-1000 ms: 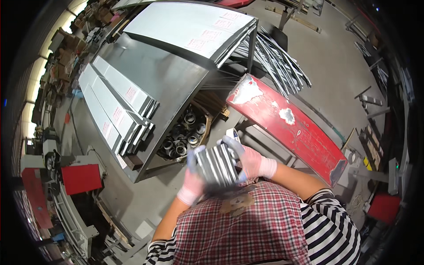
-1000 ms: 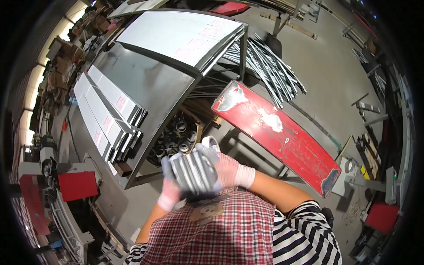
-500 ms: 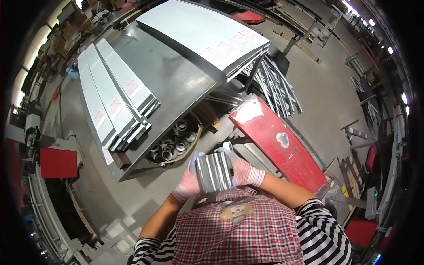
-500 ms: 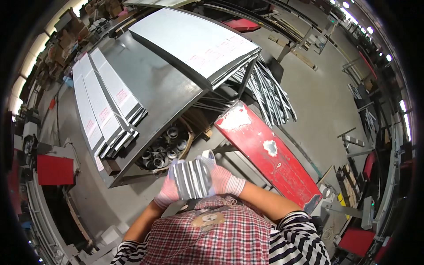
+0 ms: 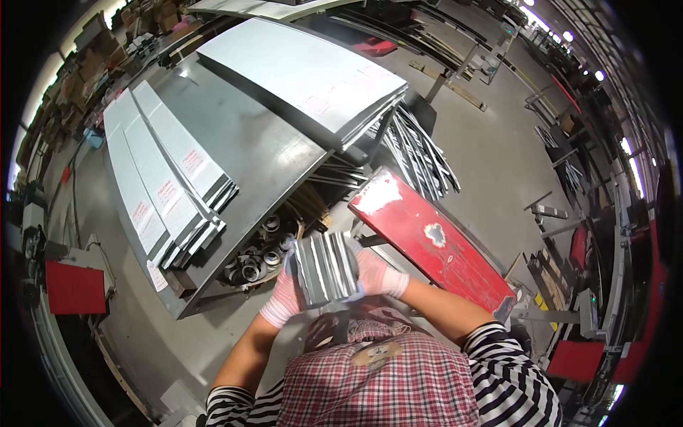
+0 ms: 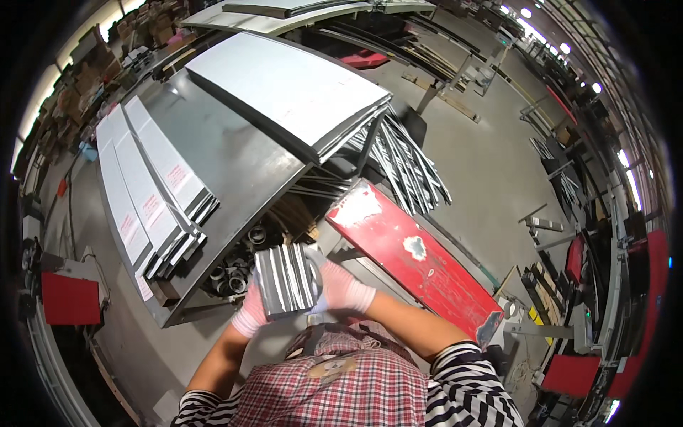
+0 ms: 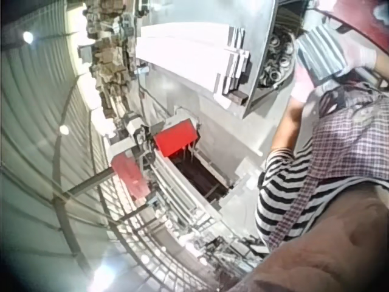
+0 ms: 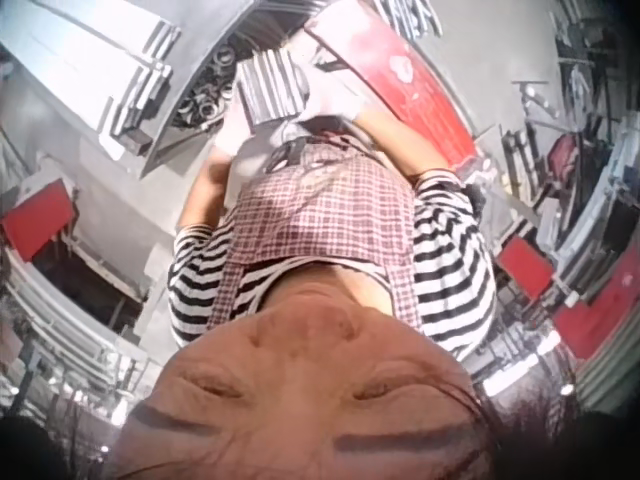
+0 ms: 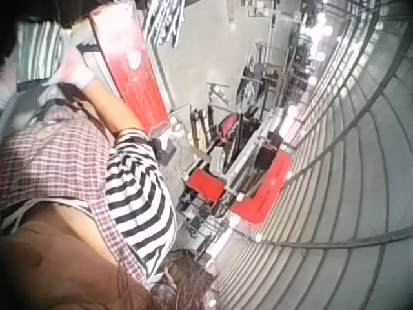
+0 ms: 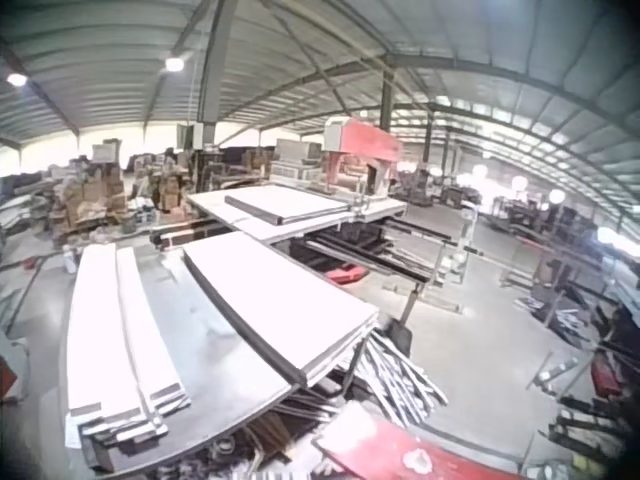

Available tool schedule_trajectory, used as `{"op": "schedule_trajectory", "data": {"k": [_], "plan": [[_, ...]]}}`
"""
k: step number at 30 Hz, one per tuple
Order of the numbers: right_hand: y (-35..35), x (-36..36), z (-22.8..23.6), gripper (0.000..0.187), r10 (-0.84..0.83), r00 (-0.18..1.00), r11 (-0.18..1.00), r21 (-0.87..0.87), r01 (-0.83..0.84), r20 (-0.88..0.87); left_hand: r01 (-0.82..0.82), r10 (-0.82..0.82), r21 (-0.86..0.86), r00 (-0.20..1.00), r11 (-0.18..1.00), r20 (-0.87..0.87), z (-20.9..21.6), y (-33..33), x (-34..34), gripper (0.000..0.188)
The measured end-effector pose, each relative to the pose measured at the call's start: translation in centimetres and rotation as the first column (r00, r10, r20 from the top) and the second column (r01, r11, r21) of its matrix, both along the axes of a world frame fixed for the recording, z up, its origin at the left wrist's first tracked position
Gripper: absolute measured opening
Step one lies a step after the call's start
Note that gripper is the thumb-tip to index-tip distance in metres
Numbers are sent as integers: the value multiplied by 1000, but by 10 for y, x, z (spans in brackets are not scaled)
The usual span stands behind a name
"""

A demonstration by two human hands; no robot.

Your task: The recorder is picking up thin grey rectangular panels from a stack, applying tape to the ends, and stacking them onto a nearby metal table.

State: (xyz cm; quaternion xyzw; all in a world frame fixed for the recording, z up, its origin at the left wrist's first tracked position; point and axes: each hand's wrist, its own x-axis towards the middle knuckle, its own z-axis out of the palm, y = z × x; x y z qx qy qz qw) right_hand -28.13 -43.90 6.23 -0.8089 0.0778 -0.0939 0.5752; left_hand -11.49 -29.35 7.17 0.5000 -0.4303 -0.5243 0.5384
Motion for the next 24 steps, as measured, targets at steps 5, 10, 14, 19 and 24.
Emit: {"op": "schedule_trajectory", "data": {"k": [5, 10, 14, 19, 24], "plan": [[-49, -124, 200, 78, -256, 963, 907, 365, 212, 78, -42, 438, -544, 646, 838, 626, -38, -2, -67, 121], [-93, -419, 278, 58, -805, 380, 509, 200, 837, 457, 202, 299, -466, 541, 861, 786, -42, -51, -112, 123], [-34, -613, 229, 42, -933, -12, 91, 268, 959, 360, 603, 17, -284, 409, 746, 913, 77, -148, -183, 110], [79, -714, 47, 28, -872, 32, -100, 242, 965, -488, 803, -93, -22, 96, 595, 991, 105, -235, -270, 116], [106, -686, -43, 37, -414, 497, 609, 174, 774, -763, 795, -209, 255, -164, 551, 964, 13, -274, -309, 117]]}}
